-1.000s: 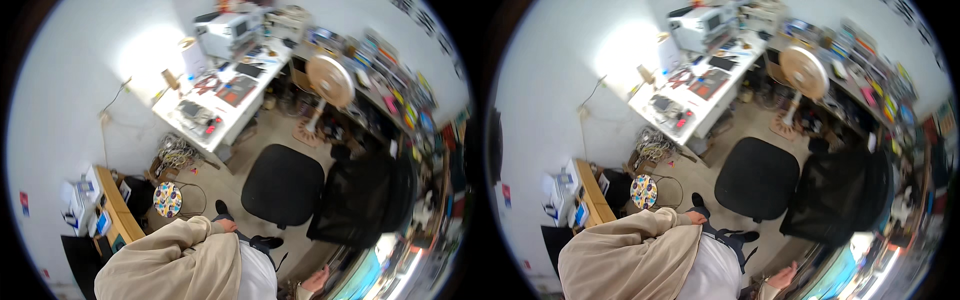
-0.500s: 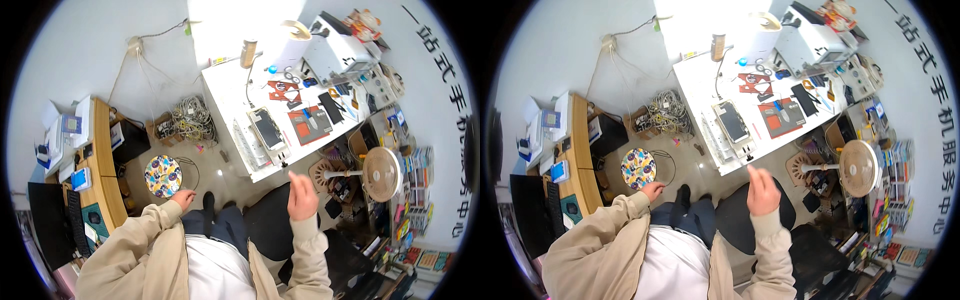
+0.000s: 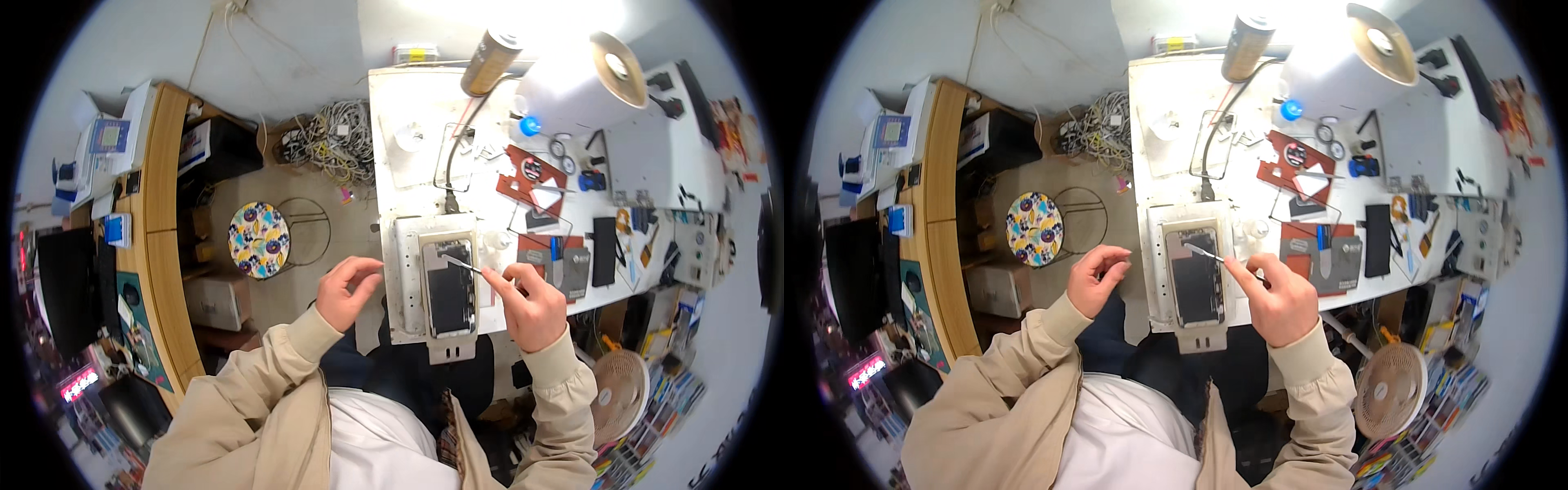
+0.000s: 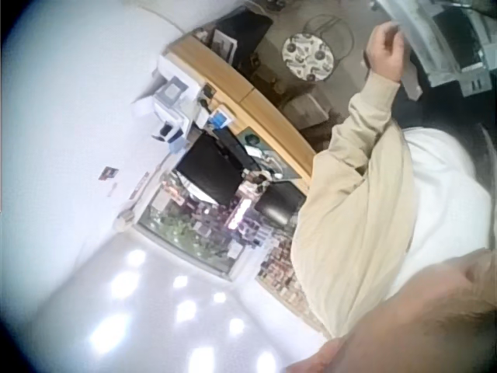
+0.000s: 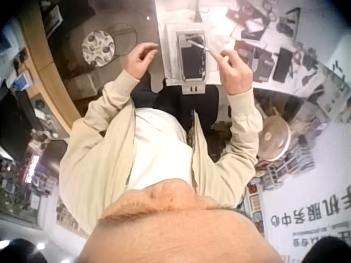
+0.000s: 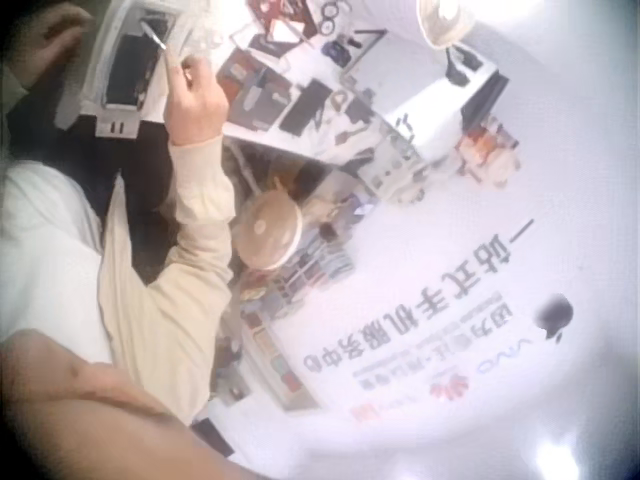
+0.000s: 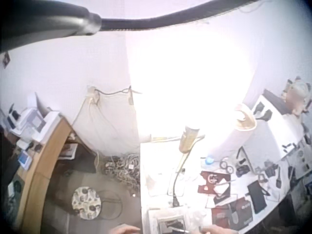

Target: The person is repairing a disassembled smartphone at a workbench. They use a small metal tool to scrape and clean the internal frame of the device, then apply a white adhesive from a tube along the edges of the screen assembly. The person repeatedly wipes the area with a cloth and continues to apply adhesive to different sections of the phone's interior.

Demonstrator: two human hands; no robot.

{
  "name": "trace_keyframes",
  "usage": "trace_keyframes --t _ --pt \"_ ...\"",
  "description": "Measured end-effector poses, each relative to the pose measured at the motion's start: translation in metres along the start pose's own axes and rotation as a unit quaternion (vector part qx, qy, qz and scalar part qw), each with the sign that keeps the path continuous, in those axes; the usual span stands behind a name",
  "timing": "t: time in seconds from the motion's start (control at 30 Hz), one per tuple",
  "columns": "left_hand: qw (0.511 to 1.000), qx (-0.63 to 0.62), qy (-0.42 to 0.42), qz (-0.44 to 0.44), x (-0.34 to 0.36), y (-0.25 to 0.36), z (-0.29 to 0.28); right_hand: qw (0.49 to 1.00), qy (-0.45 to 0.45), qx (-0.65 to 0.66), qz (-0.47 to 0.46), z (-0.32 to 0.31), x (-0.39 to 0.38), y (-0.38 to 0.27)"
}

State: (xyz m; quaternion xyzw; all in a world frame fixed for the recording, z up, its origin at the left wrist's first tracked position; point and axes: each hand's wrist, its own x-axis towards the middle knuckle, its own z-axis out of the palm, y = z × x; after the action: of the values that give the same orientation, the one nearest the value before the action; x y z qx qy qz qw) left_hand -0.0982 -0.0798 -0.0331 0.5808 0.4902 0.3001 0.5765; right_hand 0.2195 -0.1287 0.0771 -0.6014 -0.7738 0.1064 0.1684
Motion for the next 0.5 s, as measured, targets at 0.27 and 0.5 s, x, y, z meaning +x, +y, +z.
trace_keyframes --t 0.27,0.5 --pt "0.998 0.02 0.036 0.054 0.035 0.03 0.042 0.996 -0.065 0.06 -0.012 0.012 0.015 0.023" --pt "0.996 -0.032 0.027 0.075 0.036 0.031 0.051 0.99 -0.115 0.075 -0.015 0.007 0.026 0.025"
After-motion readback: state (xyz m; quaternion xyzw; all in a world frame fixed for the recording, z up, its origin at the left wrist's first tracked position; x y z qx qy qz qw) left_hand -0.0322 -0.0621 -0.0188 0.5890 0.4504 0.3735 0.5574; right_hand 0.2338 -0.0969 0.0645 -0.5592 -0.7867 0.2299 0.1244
